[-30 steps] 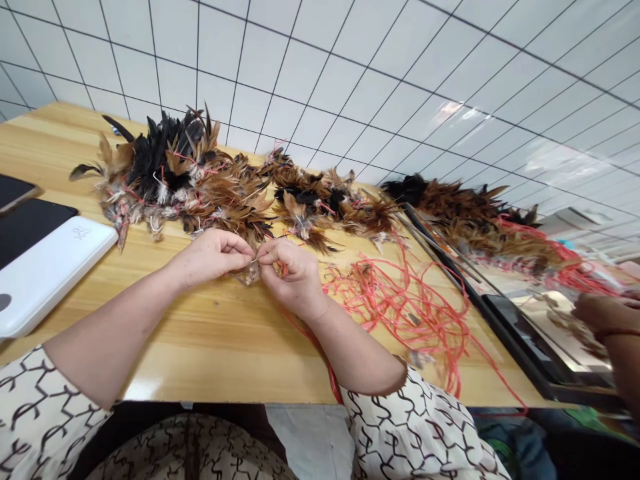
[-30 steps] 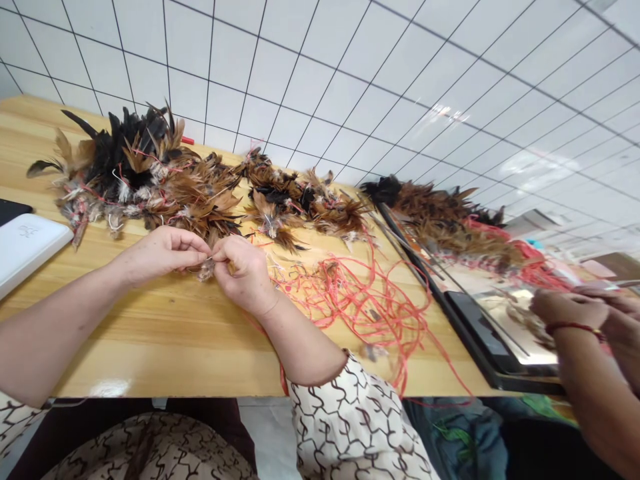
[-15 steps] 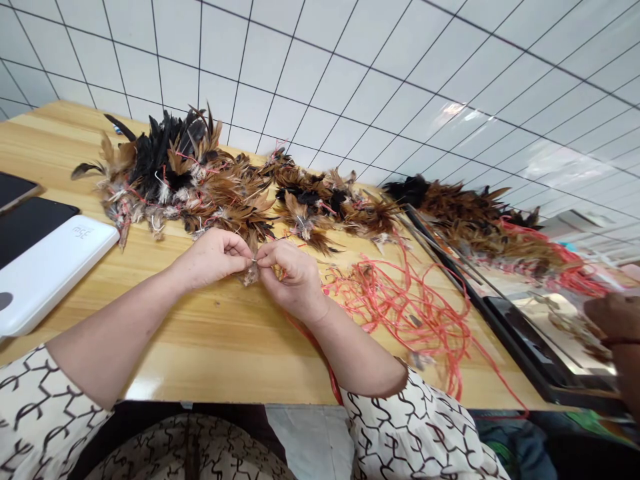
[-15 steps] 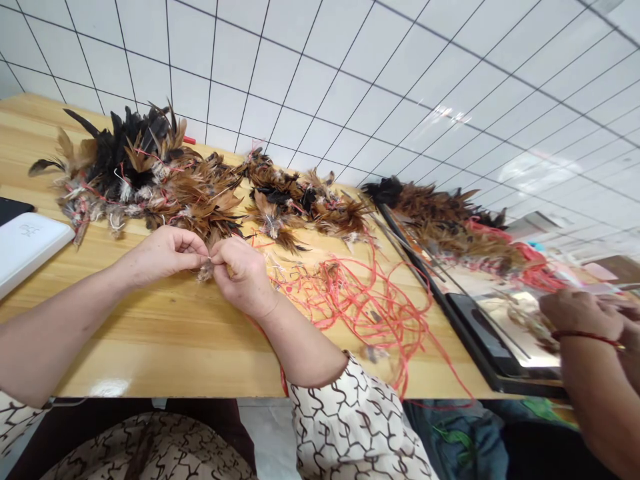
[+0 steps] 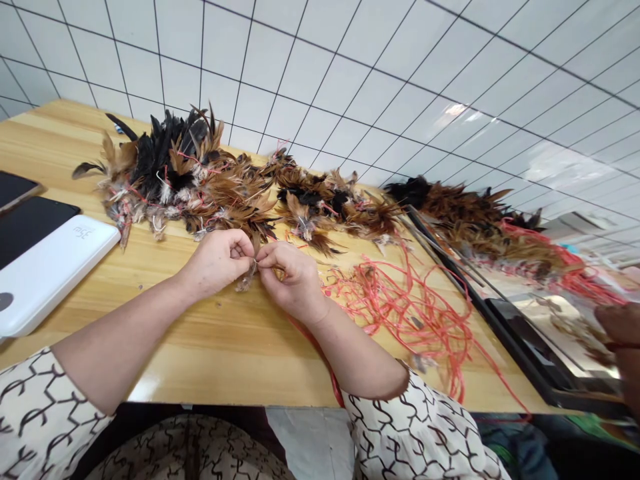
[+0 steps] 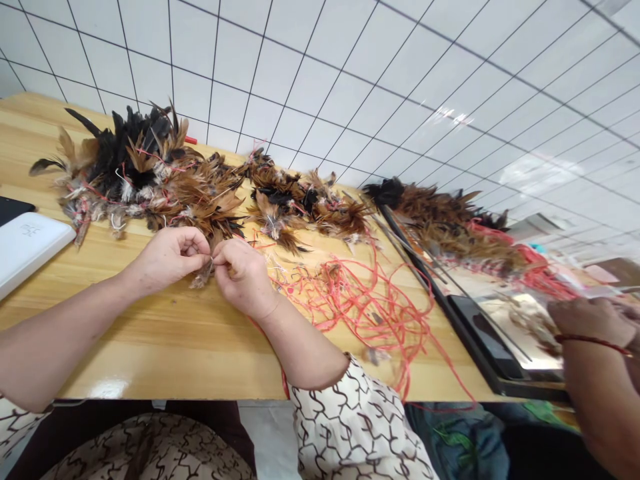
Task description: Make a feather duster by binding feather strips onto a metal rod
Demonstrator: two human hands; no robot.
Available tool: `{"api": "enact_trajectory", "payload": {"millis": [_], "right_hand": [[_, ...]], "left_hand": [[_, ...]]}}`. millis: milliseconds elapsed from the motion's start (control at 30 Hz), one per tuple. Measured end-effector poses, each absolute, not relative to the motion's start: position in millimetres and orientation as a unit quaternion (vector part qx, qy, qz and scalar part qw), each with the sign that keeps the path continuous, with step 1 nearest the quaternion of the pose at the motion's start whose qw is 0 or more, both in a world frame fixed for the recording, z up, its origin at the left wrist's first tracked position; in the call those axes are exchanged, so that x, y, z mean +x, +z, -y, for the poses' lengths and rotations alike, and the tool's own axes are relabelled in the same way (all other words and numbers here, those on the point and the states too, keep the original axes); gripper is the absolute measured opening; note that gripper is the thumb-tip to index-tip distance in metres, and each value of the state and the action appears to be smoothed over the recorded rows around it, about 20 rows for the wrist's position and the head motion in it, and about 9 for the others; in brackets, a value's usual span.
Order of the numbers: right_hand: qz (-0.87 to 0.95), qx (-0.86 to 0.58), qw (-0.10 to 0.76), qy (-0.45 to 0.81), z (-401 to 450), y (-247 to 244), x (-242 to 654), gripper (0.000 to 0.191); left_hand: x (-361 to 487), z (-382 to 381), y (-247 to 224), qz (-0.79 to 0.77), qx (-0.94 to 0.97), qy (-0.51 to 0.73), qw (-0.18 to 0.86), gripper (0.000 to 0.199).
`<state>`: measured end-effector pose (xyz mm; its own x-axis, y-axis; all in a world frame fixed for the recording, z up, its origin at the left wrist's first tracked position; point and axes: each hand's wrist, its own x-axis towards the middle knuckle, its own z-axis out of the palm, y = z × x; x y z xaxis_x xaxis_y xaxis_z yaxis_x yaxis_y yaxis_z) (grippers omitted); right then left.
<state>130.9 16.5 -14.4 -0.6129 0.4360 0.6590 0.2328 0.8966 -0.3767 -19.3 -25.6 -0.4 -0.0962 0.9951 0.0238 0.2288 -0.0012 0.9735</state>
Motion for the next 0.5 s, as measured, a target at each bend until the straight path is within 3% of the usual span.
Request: {"api": "enact_trajectory", "payload": {"millis": [500], "right_hand": [[0.789,-0.288,0.397,0.369,-16.0,-19.2,128.2,0.010]], "left_hand": [[-17.3,28.4,-2.6,-0.559,0.541,0.490,0.393,0.010]]}}
